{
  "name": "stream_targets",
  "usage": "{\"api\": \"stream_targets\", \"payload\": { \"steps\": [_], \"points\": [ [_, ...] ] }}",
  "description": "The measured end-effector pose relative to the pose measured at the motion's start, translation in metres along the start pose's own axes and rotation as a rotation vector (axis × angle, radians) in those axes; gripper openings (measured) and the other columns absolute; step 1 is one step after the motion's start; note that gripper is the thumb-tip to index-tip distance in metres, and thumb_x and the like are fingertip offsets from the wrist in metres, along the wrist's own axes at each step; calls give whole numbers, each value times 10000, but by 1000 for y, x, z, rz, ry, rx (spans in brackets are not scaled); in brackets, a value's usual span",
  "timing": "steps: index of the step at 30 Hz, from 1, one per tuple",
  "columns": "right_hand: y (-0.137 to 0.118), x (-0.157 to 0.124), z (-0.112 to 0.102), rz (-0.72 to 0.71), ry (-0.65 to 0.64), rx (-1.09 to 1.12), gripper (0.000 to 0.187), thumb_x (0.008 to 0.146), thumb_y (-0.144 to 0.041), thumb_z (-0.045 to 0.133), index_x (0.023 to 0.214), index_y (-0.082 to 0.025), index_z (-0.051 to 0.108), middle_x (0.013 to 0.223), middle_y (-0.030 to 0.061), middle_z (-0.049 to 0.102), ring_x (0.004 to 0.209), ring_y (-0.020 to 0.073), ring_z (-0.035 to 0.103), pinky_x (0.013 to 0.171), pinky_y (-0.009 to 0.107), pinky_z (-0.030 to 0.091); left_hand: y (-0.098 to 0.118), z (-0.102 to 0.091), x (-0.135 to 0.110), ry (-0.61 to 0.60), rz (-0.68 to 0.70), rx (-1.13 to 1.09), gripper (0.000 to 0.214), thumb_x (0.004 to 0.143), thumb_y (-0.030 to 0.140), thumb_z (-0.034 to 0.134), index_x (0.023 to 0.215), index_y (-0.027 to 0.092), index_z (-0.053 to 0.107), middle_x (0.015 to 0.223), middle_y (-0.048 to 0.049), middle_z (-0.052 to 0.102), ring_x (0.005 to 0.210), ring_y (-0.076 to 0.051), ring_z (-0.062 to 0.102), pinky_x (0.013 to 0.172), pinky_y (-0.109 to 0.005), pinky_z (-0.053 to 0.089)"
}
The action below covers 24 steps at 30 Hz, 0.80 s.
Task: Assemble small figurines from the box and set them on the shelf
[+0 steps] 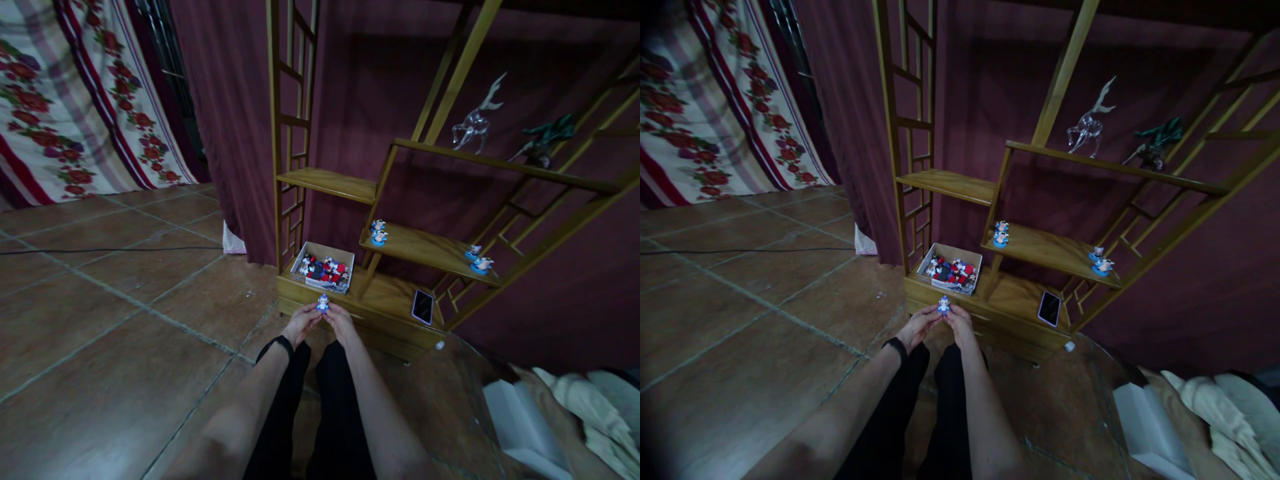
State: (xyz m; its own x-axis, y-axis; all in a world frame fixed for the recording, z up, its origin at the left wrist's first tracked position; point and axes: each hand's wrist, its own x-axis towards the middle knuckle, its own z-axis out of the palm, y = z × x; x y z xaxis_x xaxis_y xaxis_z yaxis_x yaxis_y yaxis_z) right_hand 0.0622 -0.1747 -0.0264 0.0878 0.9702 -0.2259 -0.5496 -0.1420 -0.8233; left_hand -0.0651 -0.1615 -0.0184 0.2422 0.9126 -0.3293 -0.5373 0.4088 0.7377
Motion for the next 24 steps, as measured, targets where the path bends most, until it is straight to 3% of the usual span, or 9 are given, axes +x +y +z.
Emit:
{"api": "stream_targets", "payload": {
  "steps": [16,24],
  "points": [
    [-10,-7,3,30,-9,-10,304,521,-186,770,795,-165,638,782,24,692,760,156,648,752,290,491,-4,-3,3,40,34,-19,373,675,-53,641,1010,109,613,850,-81,696,735,-123,660,715,-206,523],
    [-9,-6,1,20,-4,-38,338,503,-185,774,793,-171,600,747,2,674,723,142,637,717,274,490,-3,-2,2,-3,-4,-10,281,721,-12,607,972,106,656,903,-98,692,760,-124,654,710,-199,524]
  ]
}}
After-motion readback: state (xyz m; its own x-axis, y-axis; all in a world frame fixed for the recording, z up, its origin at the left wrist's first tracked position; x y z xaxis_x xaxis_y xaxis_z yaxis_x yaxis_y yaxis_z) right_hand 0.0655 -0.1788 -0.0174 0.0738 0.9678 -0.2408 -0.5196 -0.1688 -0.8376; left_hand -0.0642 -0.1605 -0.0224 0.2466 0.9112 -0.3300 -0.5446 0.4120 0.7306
